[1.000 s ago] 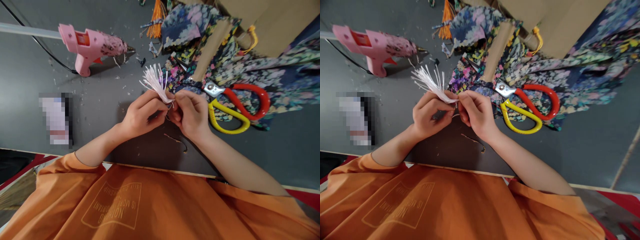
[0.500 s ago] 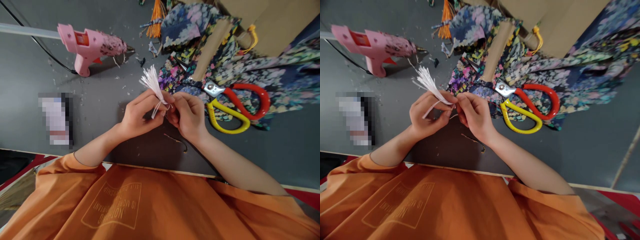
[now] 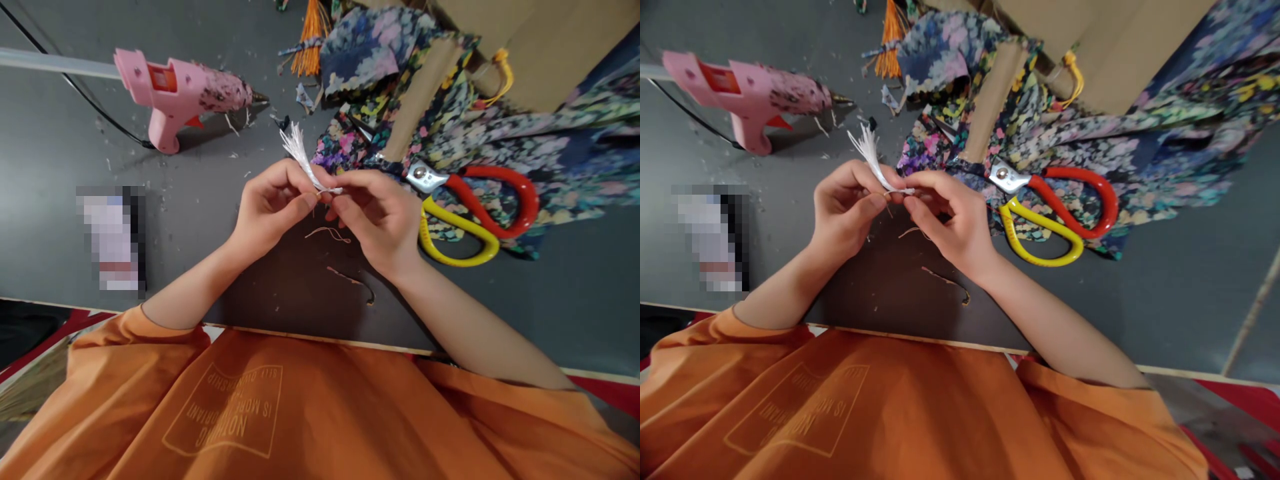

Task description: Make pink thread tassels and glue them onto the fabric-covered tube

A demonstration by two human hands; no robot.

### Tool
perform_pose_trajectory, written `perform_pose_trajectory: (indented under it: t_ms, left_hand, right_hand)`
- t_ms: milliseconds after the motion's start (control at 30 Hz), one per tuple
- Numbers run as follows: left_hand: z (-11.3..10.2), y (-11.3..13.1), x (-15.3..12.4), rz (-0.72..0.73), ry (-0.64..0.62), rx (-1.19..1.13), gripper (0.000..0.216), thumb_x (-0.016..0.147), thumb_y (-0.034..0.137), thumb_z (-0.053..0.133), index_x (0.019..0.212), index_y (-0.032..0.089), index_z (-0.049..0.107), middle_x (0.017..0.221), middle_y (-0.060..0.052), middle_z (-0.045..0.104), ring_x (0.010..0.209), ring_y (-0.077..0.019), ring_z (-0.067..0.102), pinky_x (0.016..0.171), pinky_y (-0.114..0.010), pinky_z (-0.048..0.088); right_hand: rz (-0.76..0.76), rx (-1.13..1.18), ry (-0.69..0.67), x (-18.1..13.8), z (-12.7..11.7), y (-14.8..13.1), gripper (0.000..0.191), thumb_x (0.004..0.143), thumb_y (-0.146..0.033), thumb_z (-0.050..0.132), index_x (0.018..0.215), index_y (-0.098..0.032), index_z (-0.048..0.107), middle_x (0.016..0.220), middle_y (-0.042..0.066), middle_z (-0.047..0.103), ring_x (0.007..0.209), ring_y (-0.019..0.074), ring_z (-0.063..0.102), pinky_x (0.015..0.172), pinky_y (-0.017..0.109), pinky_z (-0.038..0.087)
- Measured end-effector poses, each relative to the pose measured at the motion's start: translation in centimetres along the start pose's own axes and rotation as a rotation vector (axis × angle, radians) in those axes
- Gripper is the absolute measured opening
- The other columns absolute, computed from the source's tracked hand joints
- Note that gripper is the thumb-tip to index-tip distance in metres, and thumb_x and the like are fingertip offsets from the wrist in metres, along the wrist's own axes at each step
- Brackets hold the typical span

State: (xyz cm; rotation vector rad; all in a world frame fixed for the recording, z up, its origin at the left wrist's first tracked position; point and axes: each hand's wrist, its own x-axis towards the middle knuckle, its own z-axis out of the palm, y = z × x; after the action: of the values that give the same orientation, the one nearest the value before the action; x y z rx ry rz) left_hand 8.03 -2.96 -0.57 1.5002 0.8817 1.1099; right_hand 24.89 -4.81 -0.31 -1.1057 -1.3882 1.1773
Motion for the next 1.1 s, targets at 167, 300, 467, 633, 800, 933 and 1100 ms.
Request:
perform_pose_trajectory:
  t_ms: [167,300,467,633,800,933,1100]
  left_hand:
    - [-0.03,0.33,0.00,-0.017,-0.033,-0.030,0.020,0.091,0.041,0.060,0.085,0.023,0.056,0.095,0.002,0.068,0.084,-0.0119,0.070,0.076,-0.033,0.064]
    - [-0.10,0.85,-0.06,0.008,-0.035,0.150,0.016,0.091,0.037,0.061,0.084,0.022,0.061,0.100,-0.003,0.066,0.095,-0.0150,0.067,0.079,-0.034,0.061]
    - [0.26,0.63,-0.32,0.071,0.027,0.360,0.010,0.088,0.030,0.064,0.083,0.022,0.065,0.085,-0.003,0.058,0.085,-0.0130,0.060,0.079,-0.031,0.056]
    - [0.72,0.13,-0.55,0.080,0.017,0.362,0.007,0.089,0.028,0.063,0.086,0.022,0.063,0.096,-0.004,0.056,0.081,-0.0094,0.058,0.069,-0.024,0.054]
    - [0.70,0.44,-0.49,0.112,-0.006,0.321,0.006,0.090,0.024,0.060,0.085,0.021,0.060,0.100,-0.005,0.059,0.090,-0.0123,0.061,0.072,-0.027,0.055]
    - [0.76,0.76,-0.44,0.132,0.000,0.330,0.006,0.091,0.023,0.059,0.085,0.023,0.059,0.085,-0.002,0.059,0.084,-0.0130,0.059,0.072,-0.030,0.054]
    - [0.86,0.71,-0.47,0.148,0.003,0.334,0.006,0.090,0.021,0.060,0.084,0.023,0.060,0.082,-0.002,0.060,0.084,-0.0138,0.059,0.073,-0.032,0.054]
  right_hand:
    - [-0.042,-0.085,0.058,-0.11,0.09,0.11,0.008,0.090,-0.026,0.062,0.089,-0.023,0.069,0.073,-0.003,0.069,0.057,0.0079,0.061,0.049,0.022,0.046]
    - [-0.091,-0.221,0.096,0.06,-0.07,0.05,0.011,0.089,-0.026,0.062,0.081,-0.021,0.067,0.071,-0.002,0.066,0.056,0.0079,0.057,0.050,0.024,0.044]
    - [-0.189,-0.302,0.152,0.42,-0.24,0.17,0.016,0.089,-0.027,0.060,0.075,-0.020,0.064,0.067,-0.002,0.062,0.057,0.0075,0.053,0.050,0.023,0.041]
    - [-0.074,-0.215,0.144,0.21,-0.06,-0.07,0.020,0.092,-0.031,0.058,0.074,-0.021,0.060,0.063,-0.003,0.056,0.051,0.0067,0.048,0.046,0.023,0.037]
    - [-0.033,-0.217,0.124,0.01,0.03,-0.60,0.025,0.093,-0.034,0.056,0.071,-0.023,0.057,0.059,-0.003,0.053,0.050,0.0082,0.046,0.047,0.026,0.034]
    - [-0.040,-0.248,0.102,0.04,-0.03,-0.71,0.029,0.095,-0.036,0.053,0.069,-0.023,0.055,0.056,-0.003,0.049,0.049,0.0086,0.042,0.047,0.027,0.032]
    - [-0.053,-0.274,0.102,-0.04,-0.03,-0.69,0.029,0.095,-0.034,0.052,0.069,-0.022,0.055,0.055,-0.004,0.048,0.049,0.0082,0.042,0.048,0.026,0.032]
